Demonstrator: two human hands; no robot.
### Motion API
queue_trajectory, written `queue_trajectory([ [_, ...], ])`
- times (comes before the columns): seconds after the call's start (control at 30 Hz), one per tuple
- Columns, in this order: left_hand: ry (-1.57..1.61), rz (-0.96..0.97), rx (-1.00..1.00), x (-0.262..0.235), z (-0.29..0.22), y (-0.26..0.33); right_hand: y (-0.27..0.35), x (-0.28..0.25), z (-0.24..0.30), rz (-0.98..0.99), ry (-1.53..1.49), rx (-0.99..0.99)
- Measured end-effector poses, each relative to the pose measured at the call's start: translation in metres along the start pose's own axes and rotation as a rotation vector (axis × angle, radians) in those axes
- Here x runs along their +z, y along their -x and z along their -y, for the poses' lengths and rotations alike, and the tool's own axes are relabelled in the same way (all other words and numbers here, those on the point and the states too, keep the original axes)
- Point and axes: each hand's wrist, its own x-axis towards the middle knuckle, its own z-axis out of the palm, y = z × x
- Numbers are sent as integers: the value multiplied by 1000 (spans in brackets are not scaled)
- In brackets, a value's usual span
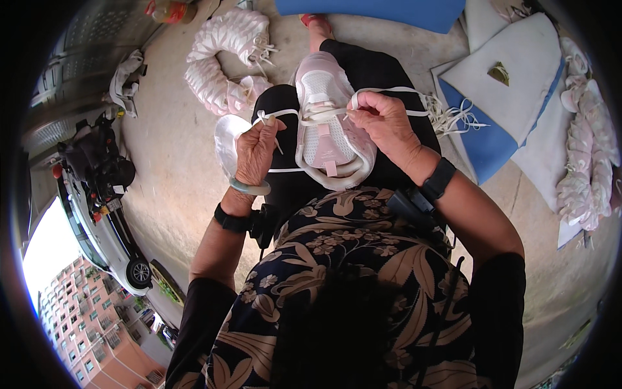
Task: The recorder is threading laces into a white sneaker upper.
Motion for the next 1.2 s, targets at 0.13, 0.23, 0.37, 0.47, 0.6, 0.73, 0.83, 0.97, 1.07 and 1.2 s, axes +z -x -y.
queue_trajectory([
  [0.13,192,62,-75,-2,0,2,-2,1,-6,-37,114,-35],
  [0.23,453,192,-303,-7,-5,5,-3,6,-2,-62,447,-281],
  [0.37,551,163,-360,-5,-1,6,-7,16,9,52,971,-578],
  [0.47,609,140,-330,-1,0,3,-9,15,4,21,801,-499],
  [0.6,585,104,-246,6,-1,-4,-8,10,-3,32,688,-348],
  [0.73,554,78,-183,11,5,-7,-8,10,-3,48,539,-218],
  [0.83,527,57,-132,13,9,-6,-8,10,-2,59,568,-209],
  [0.97,520,28,-108,14,11,-7,-7,10,-1,67,528,-165],
  [1.07,498,25,-119,15,12,-7,-7,10,-3,58,525,-172],
  [1.2,505,13,-129,15,10,-5,-7,10,-3,59,522,-167],
])
